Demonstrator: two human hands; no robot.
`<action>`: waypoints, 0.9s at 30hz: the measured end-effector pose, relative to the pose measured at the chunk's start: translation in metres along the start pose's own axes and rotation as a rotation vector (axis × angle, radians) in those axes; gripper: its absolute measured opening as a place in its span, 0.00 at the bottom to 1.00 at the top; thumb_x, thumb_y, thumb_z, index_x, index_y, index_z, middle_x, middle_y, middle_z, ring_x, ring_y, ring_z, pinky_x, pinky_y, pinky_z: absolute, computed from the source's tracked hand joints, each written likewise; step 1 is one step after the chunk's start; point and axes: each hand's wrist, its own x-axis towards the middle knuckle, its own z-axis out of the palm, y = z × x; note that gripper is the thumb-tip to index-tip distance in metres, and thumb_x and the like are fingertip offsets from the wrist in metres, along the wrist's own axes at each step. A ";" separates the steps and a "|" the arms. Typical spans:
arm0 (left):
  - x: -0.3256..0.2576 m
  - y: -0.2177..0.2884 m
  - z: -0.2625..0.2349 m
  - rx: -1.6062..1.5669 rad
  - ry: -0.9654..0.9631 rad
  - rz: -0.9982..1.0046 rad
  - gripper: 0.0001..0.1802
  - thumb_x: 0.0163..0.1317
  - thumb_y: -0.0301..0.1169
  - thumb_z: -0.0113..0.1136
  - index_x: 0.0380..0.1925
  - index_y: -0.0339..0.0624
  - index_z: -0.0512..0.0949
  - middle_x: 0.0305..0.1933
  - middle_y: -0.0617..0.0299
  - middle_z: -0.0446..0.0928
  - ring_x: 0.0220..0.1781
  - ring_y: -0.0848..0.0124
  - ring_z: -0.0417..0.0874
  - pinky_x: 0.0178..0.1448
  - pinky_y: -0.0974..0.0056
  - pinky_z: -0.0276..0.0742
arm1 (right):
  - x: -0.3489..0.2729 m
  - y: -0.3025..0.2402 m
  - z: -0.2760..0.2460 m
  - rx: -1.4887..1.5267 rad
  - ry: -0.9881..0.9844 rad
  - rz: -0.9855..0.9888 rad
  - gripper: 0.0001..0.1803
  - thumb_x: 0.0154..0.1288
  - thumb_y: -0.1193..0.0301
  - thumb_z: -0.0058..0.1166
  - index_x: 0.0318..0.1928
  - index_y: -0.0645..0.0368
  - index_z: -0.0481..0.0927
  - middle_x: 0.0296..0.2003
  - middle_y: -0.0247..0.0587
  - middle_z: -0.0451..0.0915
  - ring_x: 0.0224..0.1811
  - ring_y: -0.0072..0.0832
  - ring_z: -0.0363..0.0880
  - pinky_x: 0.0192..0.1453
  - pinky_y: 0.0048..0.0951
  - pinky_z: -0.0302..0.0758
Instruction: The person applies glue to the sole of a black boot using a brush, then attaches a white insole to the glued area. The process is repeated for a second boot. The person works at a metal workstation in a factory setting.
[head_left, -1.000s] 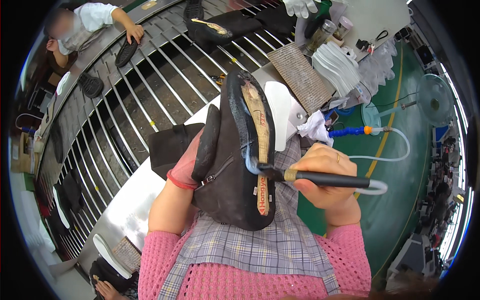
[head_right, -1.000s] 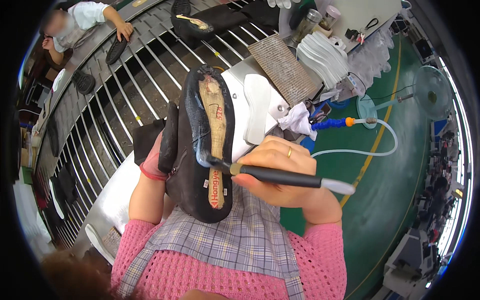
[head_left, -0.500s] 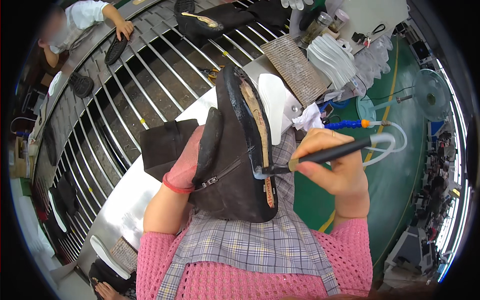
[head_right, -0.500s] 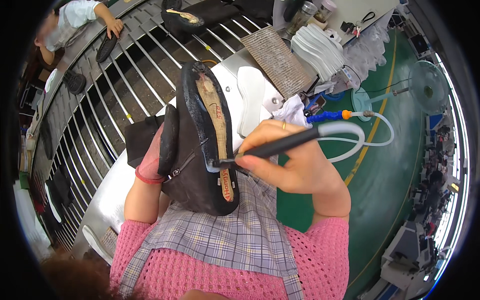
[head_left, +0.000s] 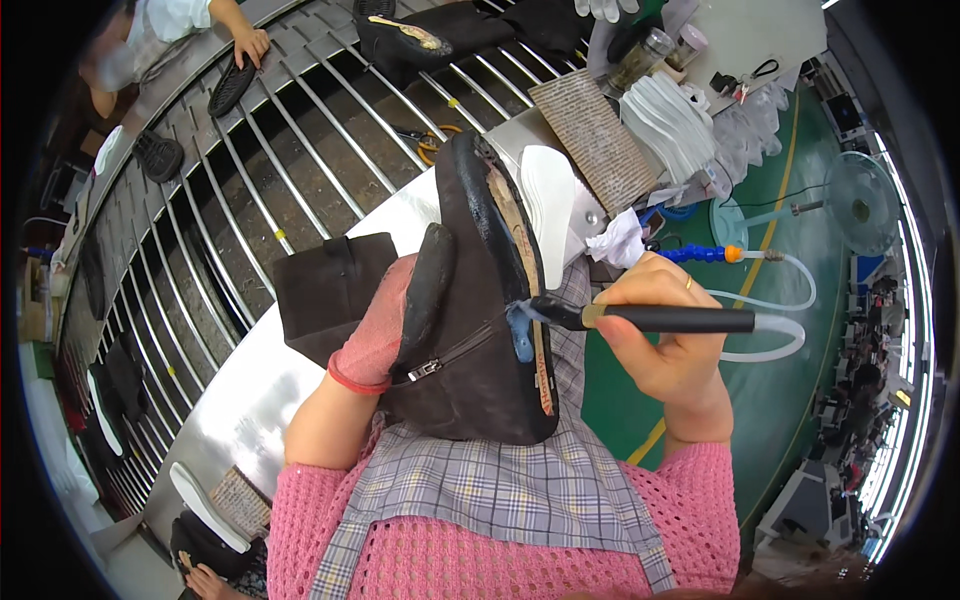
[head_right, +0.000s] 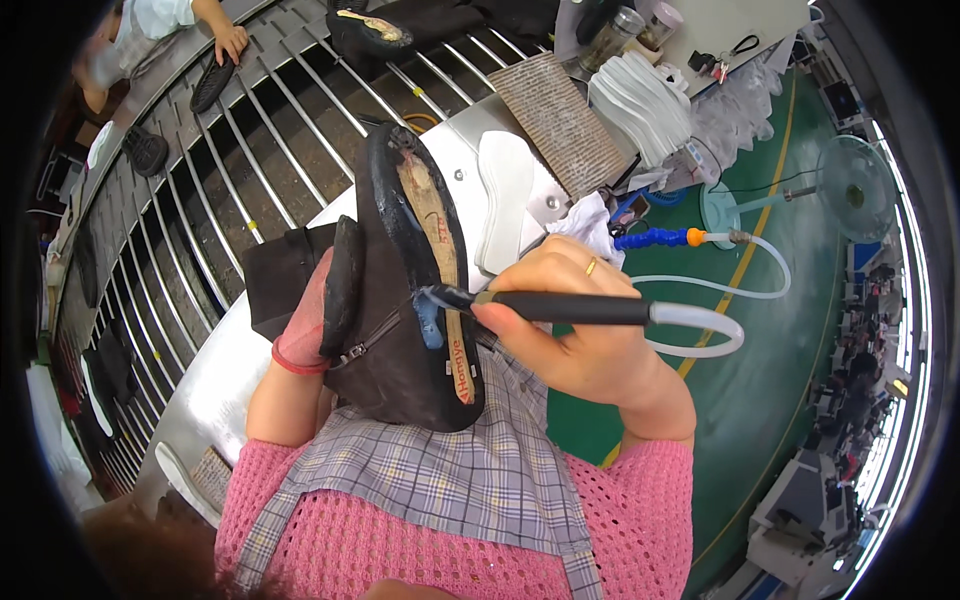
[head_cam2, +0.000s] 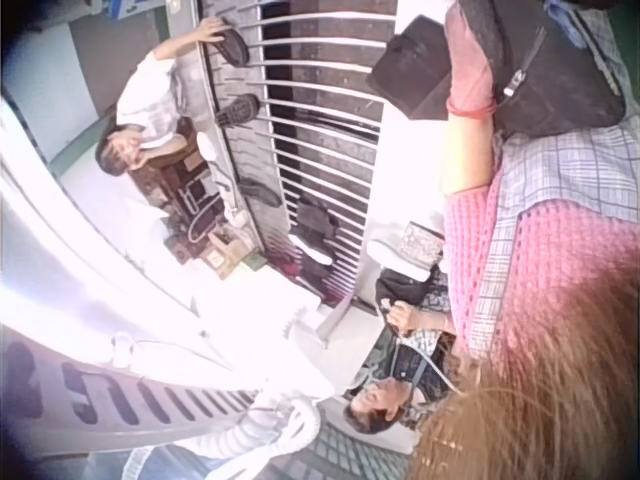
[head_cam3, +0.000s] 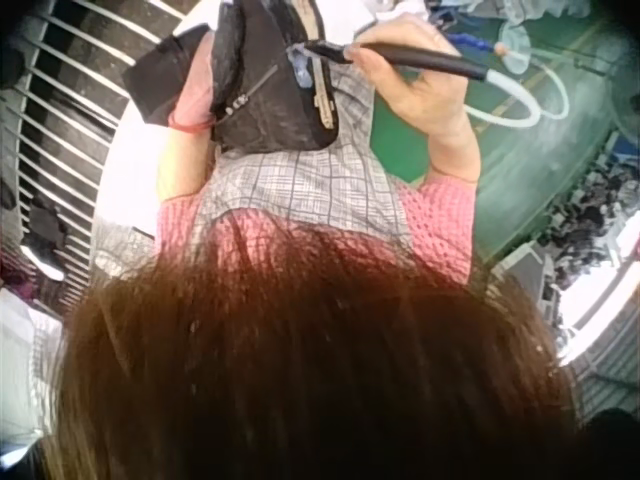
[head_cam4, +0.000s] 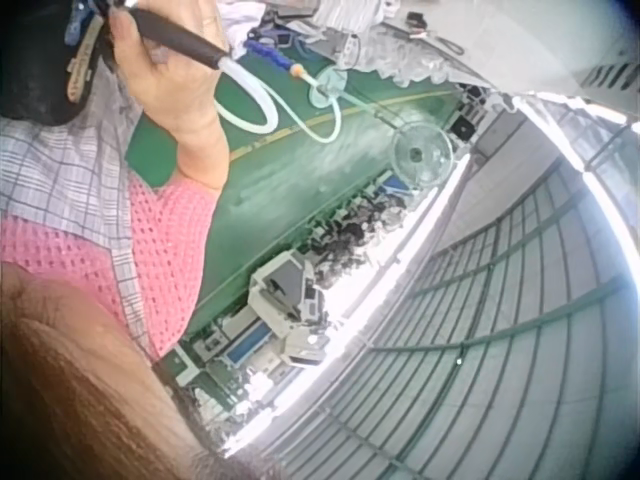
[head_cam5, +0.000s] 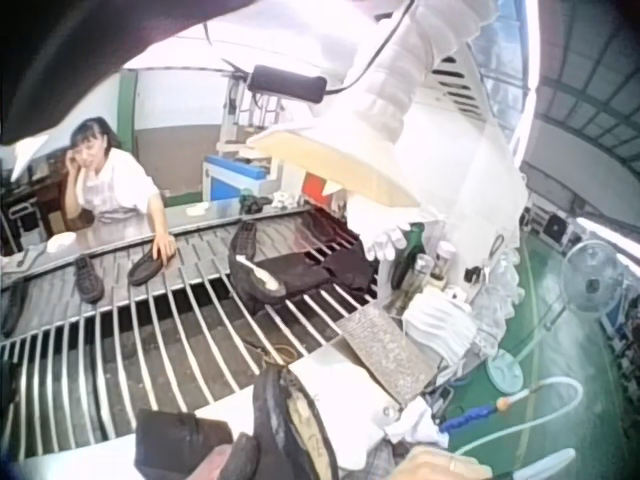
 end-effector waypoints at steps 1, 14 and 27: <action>0.000 0.001 0.002 -0.030 0.011 0.012 0.26 0.74 0.45 0.46 0.55 0.30 0.75 0.51 0.55 0.81 0.49 0.72 0.83 0.53 0.67 0.80 | 0.000 -0.001 0.001 0.036 0.011 0.010 0.08 0.54 0.77 0.68 0.32 0.62 0.81 0.26 0.37 0.79 0.24 0.29 0.75 0.29 0.27 0.69; 0.006 -0.007 0.003 -0.206 0.054 0.030 0.26 0.76 0.44 0.44 0.56 0.31 0.74 0.52 0.57 0.81 0.52 0.73 0.82 0.56 0.67 0.80 | -0.003 -0.003 -0.013 0.275 -0.305 0.170 0.06 0.55 0.78 0.64 0.35 0.62 0.81 0.29 0.39 0.79 0.29 0.29 0.77 0.34 0.28 0.72; 0.016 -0.026 -0.006 -0.711 -0.042 -0.066 0.27 0.77 0.43 0.40 0.65 0.33 0.65 0.62 0.52 0.74 0.57 0.66 0.81 0.61 0.63 0.80 | -0.027 0.018 0.016 0.184 0.025 -0.017 0.11 0.55 0.74 0.70 0.35 0.65 0.82 0.28 0.41 0.83 0.25 0.30 0.80 0.29 0.27 0.75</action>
